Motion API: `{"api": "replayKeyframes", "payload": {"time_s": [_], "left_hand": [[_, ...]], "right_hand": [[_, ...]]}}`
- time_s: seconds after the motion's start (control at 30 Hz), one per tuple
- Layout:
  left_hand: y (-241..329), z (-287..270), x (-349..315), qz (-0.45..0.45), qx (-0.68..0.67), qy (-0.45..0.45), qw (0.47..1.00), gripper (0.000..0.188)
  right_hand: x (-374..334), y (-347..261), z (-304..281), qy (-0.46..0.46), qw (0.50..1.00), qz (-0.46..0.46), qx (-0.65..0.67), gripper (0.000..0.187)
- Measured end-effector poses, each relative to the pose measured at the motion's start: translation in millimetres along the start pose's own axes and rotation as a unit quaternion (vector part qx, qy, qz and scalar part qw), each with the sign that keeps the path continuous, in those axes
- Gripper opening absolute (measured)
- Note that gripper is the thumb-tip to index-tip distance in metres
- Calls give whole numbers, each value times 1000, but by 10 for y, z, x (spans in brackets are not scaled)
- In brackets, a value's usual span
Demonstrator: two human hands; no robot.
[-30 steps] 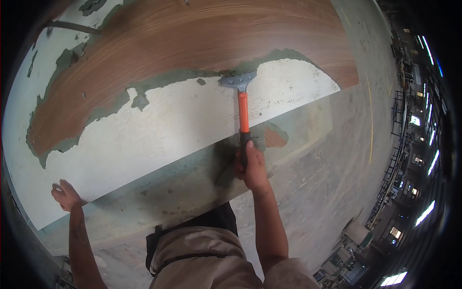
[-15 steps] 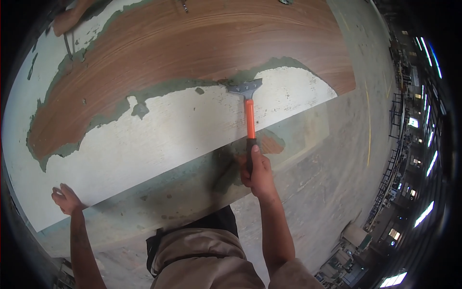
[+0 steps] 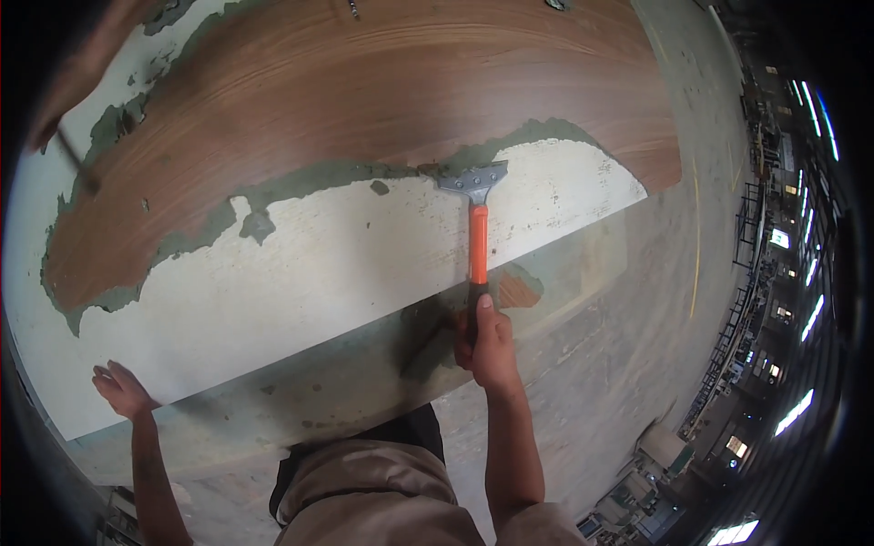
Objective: Scraping and drilling a large wooden surface to remove damaged material in a factory.
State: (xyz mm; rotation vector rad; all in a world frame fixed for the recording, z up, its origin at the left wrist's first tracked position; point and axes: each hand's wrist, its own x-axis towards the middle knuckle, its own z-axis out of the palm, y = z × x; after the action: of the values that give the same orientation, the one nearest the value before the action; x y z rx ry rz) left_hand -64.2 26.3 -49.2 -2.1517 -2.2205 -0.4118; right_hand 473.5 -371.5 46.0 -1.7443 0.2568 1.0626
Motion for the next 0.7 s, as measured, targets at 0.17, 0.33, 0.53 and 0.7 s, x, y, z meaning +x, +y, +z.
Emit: {"api": "replayKeyframes", "payload": {"time_s": [0.17, 0.33, 0.53, 0.7], "left_hand": [[56, -1, -11, 36, 41, 4, 999, 60], [-177, 110, 0, 81, 146, 86, 982, 62], [-49, 112, -11, 45, 117, 59, 990, 62], [202, -12, -31, -7, 58, 33, 998, 62]], "right_hand": [[161, 57, -129, -12, 999, -31, -14, 61], [197, 48, -278, -44, 999, -16, -3, 61], [-48, -191, -161, -25, 999, 23, -6, 61], [-332, -756, -201, -11, 995, 93, -26, 58]]}}
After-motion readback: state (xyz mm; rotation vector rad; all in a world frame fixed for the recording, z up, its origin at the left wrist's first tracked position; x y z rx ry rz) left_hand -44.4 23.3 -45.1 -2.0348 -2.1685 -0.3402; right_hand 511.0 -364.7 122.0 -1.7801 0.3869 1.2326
